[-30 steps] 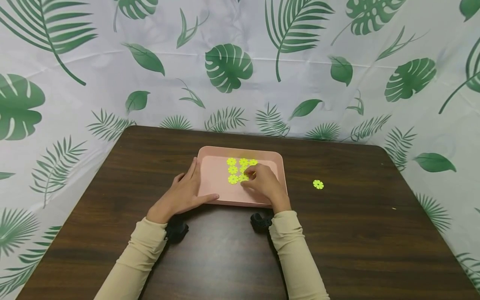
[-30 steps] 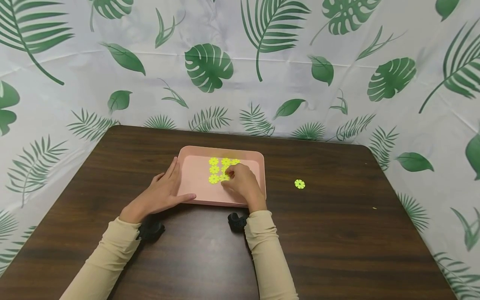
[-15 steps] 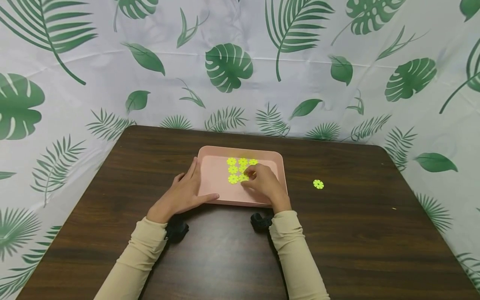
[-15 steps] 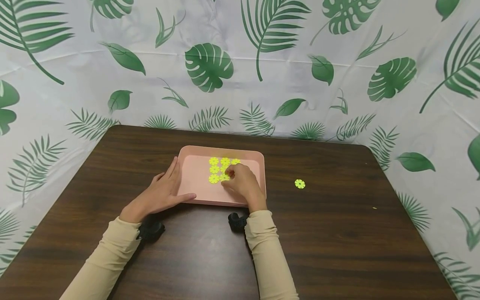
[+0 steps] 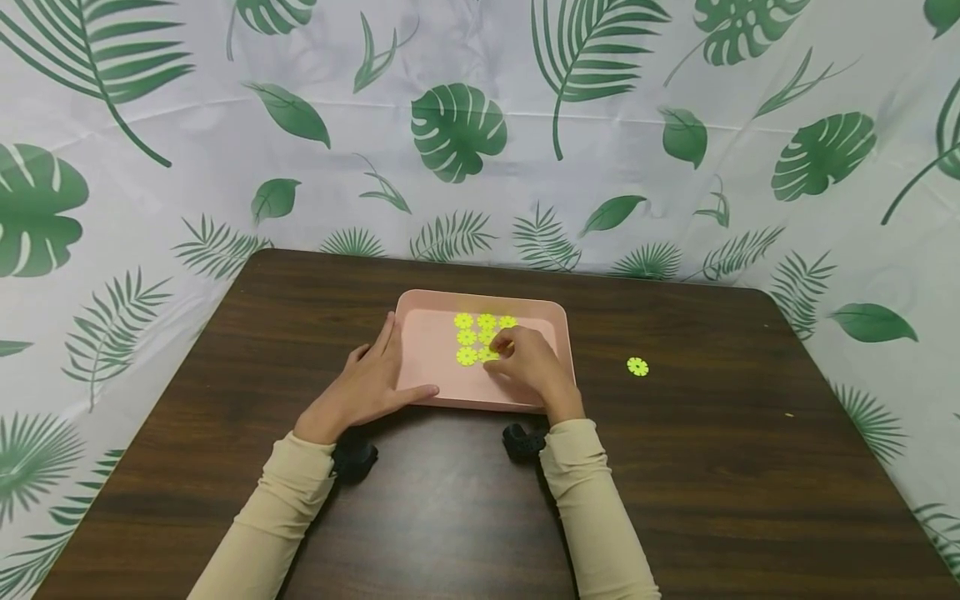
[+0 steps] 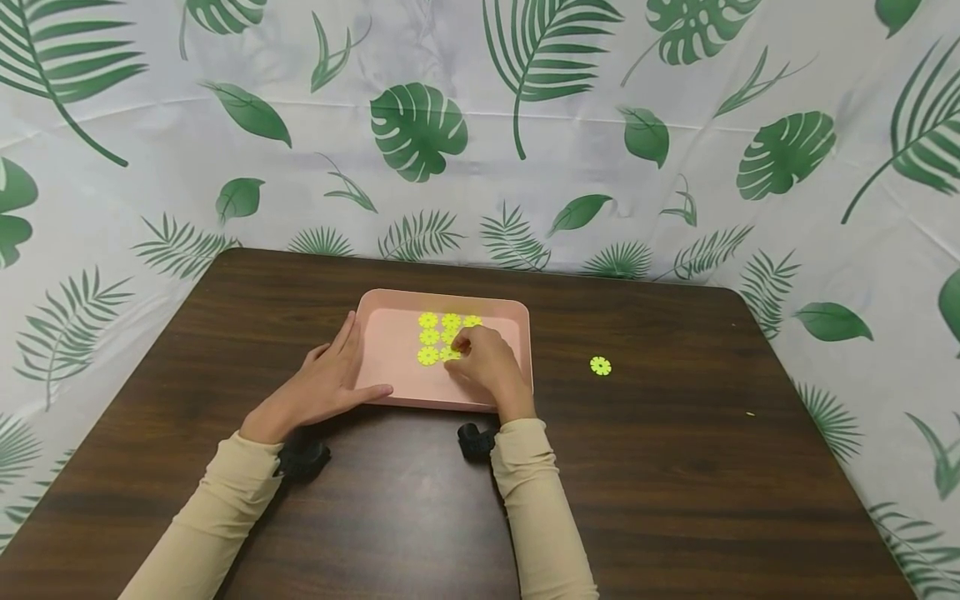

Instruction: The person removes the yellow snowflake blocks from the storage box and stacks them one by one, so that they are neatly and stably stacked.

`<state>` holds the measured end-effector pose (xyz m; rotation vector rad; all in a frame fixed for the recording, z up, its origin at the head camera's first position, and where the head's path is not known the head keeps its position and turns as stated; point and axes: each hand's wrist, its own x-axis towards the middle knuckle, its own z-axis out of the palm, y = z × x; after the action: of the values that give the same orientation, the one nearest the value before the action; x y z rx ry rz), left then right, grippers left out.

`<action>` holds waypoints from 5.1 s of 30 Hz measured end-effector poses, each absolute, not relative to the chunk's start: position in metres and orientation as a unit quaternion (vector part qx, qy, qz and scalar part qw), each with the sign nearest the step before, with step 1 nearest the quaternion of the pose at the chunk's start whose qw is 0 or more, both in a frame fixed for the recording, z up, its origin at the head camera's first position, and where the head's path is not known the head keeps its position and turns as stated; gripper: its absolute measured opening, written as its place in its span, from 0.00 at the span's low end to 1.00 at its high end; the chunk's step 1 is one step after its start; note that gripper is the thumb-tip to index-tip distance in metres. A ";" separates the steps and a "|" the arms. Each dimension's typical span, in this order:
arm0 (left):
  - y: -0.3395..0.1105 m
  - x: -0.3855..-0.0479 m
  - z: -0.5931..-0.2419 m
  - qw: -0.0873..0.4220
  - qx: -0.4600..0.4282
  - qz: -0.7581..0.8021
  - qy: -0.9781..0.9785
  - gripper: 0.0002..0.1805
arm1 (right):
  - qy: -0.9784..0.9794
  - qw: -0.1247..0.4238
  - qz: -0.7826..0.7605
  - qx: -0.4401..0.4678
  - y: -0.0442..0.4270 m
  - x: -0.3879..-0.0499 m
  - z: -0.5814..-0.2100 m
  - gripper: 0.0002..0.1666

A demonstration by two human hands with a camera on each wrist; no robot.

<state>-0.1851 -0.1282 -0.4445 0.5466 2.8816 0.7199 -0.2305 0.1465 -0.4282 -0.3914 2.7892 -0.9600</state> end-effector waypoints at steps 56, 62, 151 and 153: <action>-0.128 -0.182 -0.442 0.063 0.180 0.237 0.953 0.68 | 0.929 0.062 -0.306 -0.197 0.154 -0.228 -0.435 0.06; -0.127 -0.183 -0.441 0.067 0.179 0.238 0.952 0.68 | 0.927 0.048 -0.310 -0.205 0.155 -0.227 -0.436 0.12; -0.128 -0.182 -0.441 0.062 0.181 0.240 0.952 0.68 | 0.965 -0.004 -0.258 -0.044 0.359 -0.198 -0.434 0.27; -0.128 -0.182 -0.441 0.062 0.179 0.240 0.952 0.68 | 0.965 -0.002 -0.257 -0.044 0.359 -0.198 -0.433 0.28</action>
<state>-0.1816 -0.1275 -0.4410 0.5420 2.8773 0.7258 -0.1984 0.3588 -0.4333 -0.1398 3.0374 -0.8087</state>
